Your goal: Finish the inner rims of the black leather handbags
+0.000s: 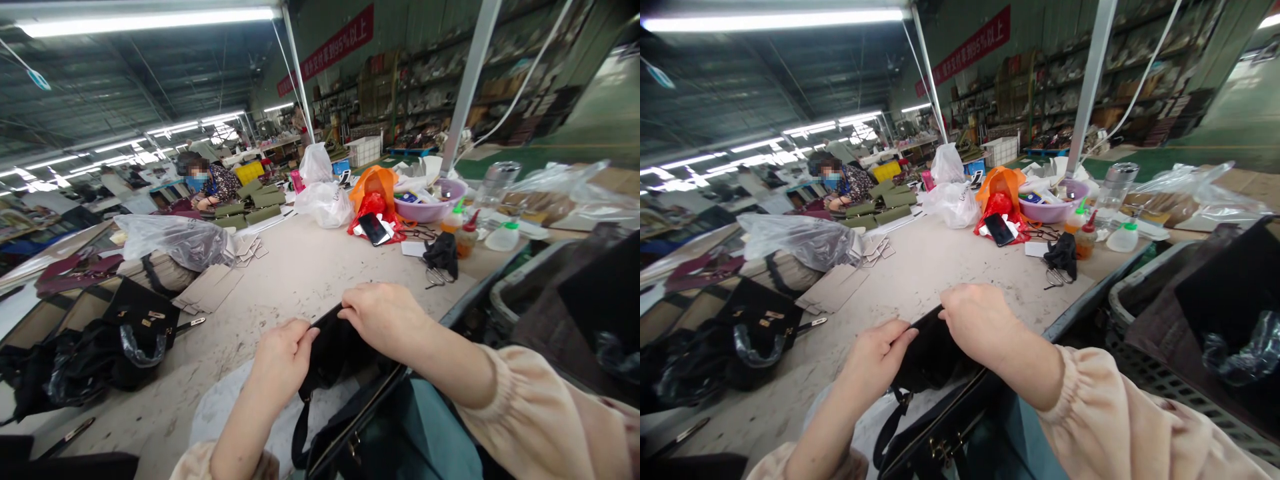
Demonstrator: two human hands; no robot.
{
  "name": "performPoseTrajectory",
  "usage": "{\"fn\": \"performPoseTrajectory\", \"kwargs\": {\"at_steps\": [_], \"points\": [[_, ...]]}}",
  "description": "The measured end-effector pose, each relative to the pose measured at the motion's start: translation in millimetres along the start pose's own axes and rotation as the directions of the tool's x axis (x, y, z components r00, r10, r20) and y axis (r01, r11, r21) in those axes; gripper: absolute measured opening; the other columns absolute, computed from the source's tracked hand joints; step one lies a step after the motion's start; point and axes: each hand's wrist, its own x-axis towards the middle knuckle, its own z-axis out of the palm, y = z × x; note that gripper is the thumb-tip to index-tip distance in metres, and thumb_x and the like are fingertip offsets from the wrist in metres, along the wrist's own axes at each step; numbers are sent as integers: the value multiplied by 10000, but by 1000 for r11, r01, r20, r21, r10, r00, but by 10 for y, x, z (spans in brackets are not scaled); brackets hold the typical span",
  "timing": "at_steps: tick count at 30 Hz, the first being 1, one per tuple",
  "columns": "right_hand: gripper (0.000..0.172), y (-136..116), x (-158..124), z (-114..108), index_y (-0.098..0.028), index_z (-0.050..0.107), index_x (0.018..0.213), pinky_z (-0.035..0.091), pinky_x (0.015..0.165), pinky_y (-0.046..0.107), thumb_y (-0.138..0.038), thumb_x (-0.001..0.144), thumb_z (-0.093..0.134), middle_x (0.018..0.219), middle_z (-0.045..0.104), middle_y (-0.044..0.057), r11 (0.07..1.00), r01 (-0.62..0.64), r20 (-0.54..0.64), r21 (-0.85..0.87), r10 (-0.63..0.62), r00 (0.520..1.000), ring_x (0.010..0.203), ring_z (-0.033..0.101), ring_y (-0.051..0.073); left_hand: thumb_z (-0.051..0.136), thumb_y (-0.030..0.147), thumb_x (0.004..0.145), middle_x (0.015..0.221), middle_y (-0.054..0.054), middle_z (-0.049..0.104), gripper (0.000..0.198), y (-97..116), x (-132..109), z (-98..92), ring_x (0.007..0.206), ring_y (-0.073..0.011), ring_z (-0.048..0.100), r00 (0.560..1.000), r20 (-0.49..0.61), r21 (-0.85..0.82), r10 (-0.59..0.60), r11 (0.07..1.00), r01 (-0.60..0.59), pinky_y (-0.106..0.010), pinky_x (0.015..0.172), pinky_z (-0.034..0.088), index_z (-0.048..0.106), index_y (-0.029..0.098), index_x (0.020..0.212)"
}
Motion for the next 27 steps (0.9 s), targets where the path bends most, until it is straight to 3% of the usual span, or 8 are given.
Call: {"fn": "performPoseTrajectory", "kwargs": {"at_steps": [3, 8, 12, 16, 21, 27], "points": [[140, 1, 17, -16, -221, 596, 898, 431, 603, 264, -341, 832, 569, 817, 694, 27, 998, -47, 13, 29, 46, 999, 765, 650, 199, 408, 302, 899, 604, 11, 527, 325, -2, 2, 11, 582, -117, 494, 1000, 10, -18, -5, 1000, 6, -251, 570, 316, 465, 184, 601], [273, 5, 18, -17, -216, 561, 1086, 451, 650, 279, -341, 843, 554, 889, 697, 53, 996, -79, 32, 40, 77, 996, 807, 652, 204, 412, 301, 898, 599, 14, 518, 328, -8, -7, 21, 587, -118, 489, 1000, 9, -29, -12, 1000, 12, -249, 579, 318, 452, 184, 595], [195, 31, 18, 9, -226, 630, 986, 450, 716, 273, -323, 863, 515, 939, 693, 56, 998, -43, 45, 47, 41, 998, 871, 638, 194, 413, 300, 898, 608, 13, 526, 326, -8, -7, 25, 583, -117, 488, 1000, 7, -24, -5, 1000, 6, -248, 572, 317, 453, 184, 596], [165, 44, 27, 15, -226, 644, 856, 441, 683, 264, -339, 854, 524, 874, 694, 37, 999, -28, 50, 36, 26, 998, 842, 637, 192, 414, 297, 899, 624, 7, 544, 320, 6, -8, 26, 597, -121, 503, 1000, 5, 5, -5, 1000, 5, -246, 574, 321, 459, 185, 602], [179, 46, 45, 15, -222, 643, 849, 433, 686, 255, -339, 863, 508, 863, 690, 38, 999, -22, 61, 26, 21, 998, 839, 628, 181, 398, 290, 903, 655, -10, 586, 303, 49, 5, -62, 600, -135, 533, 998, 64, 110, 0, 994, -7, -256, 570, 326, 517, 189, 643], [185, 26, 81, 21, -205, 648, 834, 437, 673, 254, -317, 861, 502, 864, 687, 53, 1000, -21, 67, 23, 20, 998, 832, 635, 188, 468, 334, 874, 798, -42, 690, 217, 177, 192, -170, 724, -183, 624, 986, 102, 150, 135, 977, -149, -277, 621, 372, 649, 219, 838]]}}
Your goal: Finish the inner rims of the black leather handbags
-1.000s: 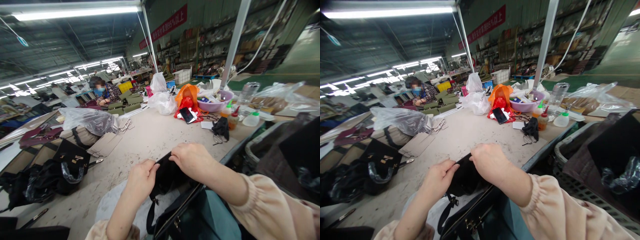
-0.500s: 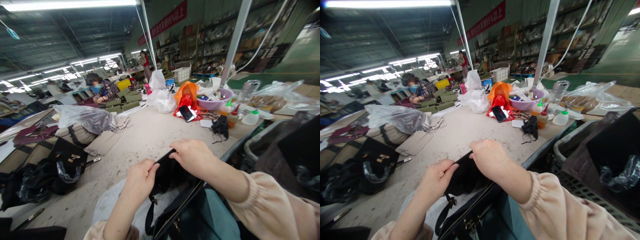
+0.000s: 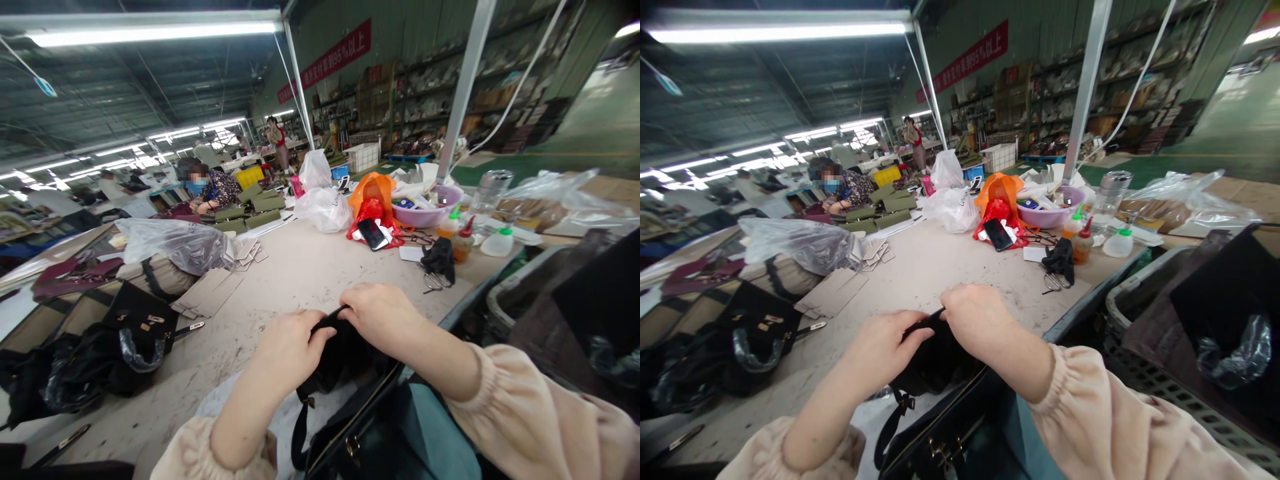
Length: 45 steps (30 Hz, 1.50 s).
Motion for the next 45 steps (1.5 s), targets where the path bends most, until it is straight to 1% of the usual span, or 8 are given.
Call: {"fn": "performPoseTrajectory", "kwargs": {"at_steps": [3, 6, 9, 14, 26, 35, 41, 45], "points": [[151, 1, -39, -39, -217, 634, 927, 446, 675, 270, -283, 847, 524, 890, 696, 49, 1000, 20, -19, 6, -20, 1000, 832, 646, 198, 450, 272, 880, 779, -63, 700, 243, 24, 135, 46, 711, -188, 634, 999, -28, 25, 29, 999, -28, -282, 632, 391, 666, 196, 800], [323, 40, -123, -87, -237, 549, 1161, 453, 702, 290, -244, 839, 537, 964, 702, 57, 1000, 31, -53, -5, -31, 998, 831, 654, 201, 440, 250, 880, 748, -78, 694, 267, 24, 192, 115, 690, -187, 633, 998, -55, 53, 1, 999, 2, -283, 631, 401, 665, 169, 763], [406, 84, -188, -110, -237, 482, 1253, 453, 705, 294, -250, 850, 528, 959, 707, 63, 1000, -15, -83, -23, 13, 996, 824, 658, 205, 417, 261, 892, 757, -76, 690, 284, 32, 171, 150, 696, -176, 629, 997, -78, 54, -6, 998, 11, -277, 639, 404, 663, 166, 786], [350, 95, -181, -80, -222, 525, 1211, 444, 707, 280, -262, 863, 516, 950, 707, 70, 993, -113, -83, -24, 111, 990, 838, 657, 203, 398, 252, 902, 743, -60, 674, 285, 62, 128, 167, 668, -167, 610, 995, -95, 81, 1, 997, 7, -271, 617, 382, 644, 177, 779], [179, 158, -133, -37, -226, 658, 838, 418, 694, 273, -268, 873, 488, 856, 693, 26, 998, -61, -116, -28, 58, 992, 803, 635, 185, 405, 255, 901, 702, -40, 647, 274, 77, 143, 178, 632, -156, 580, 994, -105, 71, 0, 997, 7, -267, 592, 338, 610, 182, 736], [178, 141, -91, -15, -218, 659, 803, 403, 661, 275, -243, 859, 493, 802, 674, 36, 997, -70, -108, -41, 66, 992, 763, 625, 179, 400, 260, 896, 711, -53, 668, 277, 116, 169, 121, 650, -174, 608, 999, -38, 135, -14, 991, 19, -278, 591, 352, 620, 187, 745], [173, 144, -70, 4, -199, 655, 776, 397, 659, 298, -229, 846, 500, 803, 683, 44, 998, -38, -141, -40, 32, 989, 755, 623, 200, 443, 330, 870, 826, -84, 705, 257, 189, 356, 91, 756, -215, 644, 999, 11, 109, 45, 993, -46, -301, 652, 408, 661, 195, 843], [211, 173, -137, -27, -215, 642, 998, 378, 717, 306, -201, 834, 511, 891, 700, 42, 999, -45, -172, -18, 41, 984, 829, 618, 197, 439, 280, 865, 804, -90, 710, 259, 184, 466, 165, 743, -212, 649, 999, -12, 92, 34, 995, -33, -298, 647, 414, 671, 184, 804]]}}
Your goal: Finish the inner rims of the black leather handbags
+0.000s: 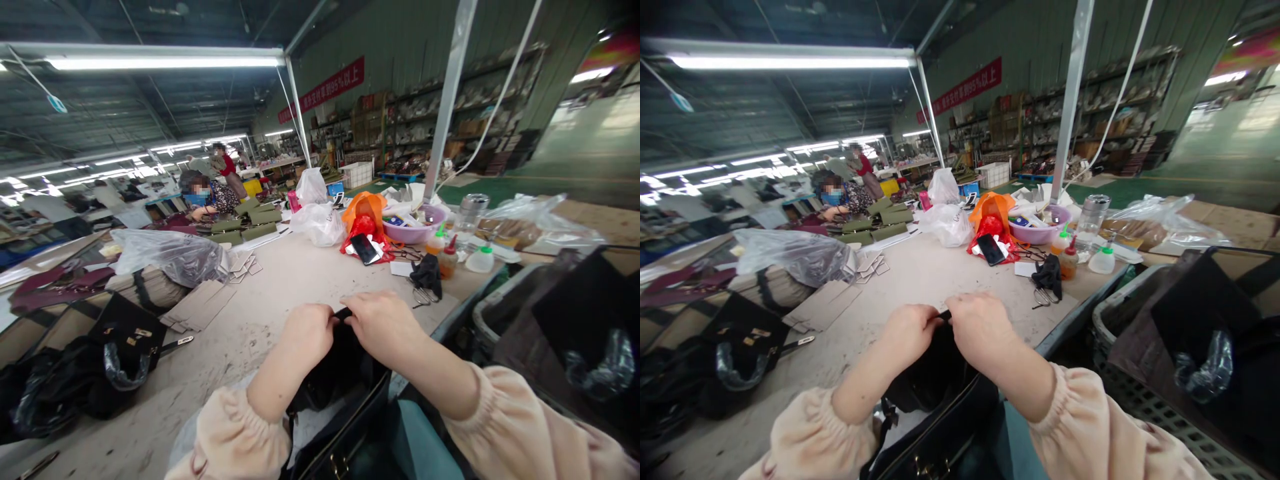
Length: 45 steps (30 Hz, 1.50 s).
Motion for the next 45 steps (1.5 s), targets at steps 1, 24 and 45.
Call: {"fn": "performPoseTrajectory", "kwargs": {"at_steps": [1, 24, 45], "points": [[281, 11, -17, -10, -216, 612, 1094, 371, 729, 315, -204, 827, 522, 908, 703, 45, 1000, -2, -10, -2, 2, 1000, 851, 614, 204, 442, 285, 864, 792, -87, 709, 258, -2, 7, 15, 737, -211, 648, 1000, -9, -5, -6, 1000, 6, -297, 643, 412, 669, 185, 792], [171, 48, 10, 61, -191, 645, 700, 291, 686, 322, -214, 816, 521, 740, 672, 47, 997, -43, -90, -64, 37, 995, 761, 576, 200, 426, 275, 865, 891, -36, 710, 236, 89, -57, 47, 817, -205, 646, 997, -75, -65, -22, 998, 17, -299, 682, 413, 636, 253, 971], [309, 117, -82, -37, -221, 601, 1137, 417, 826, 307, -270, 836, 547, 1040, 650, 52, 972, -52, -156, 228, 89, 984, 932, 583, 182, 387, 235, 848, 809, -80, 697, 269, 144, 110, 82, 742, -206, 640, 997, -62, 55, -52, 997, 55, -305, 641, 419, 651, 192, 823]]}}
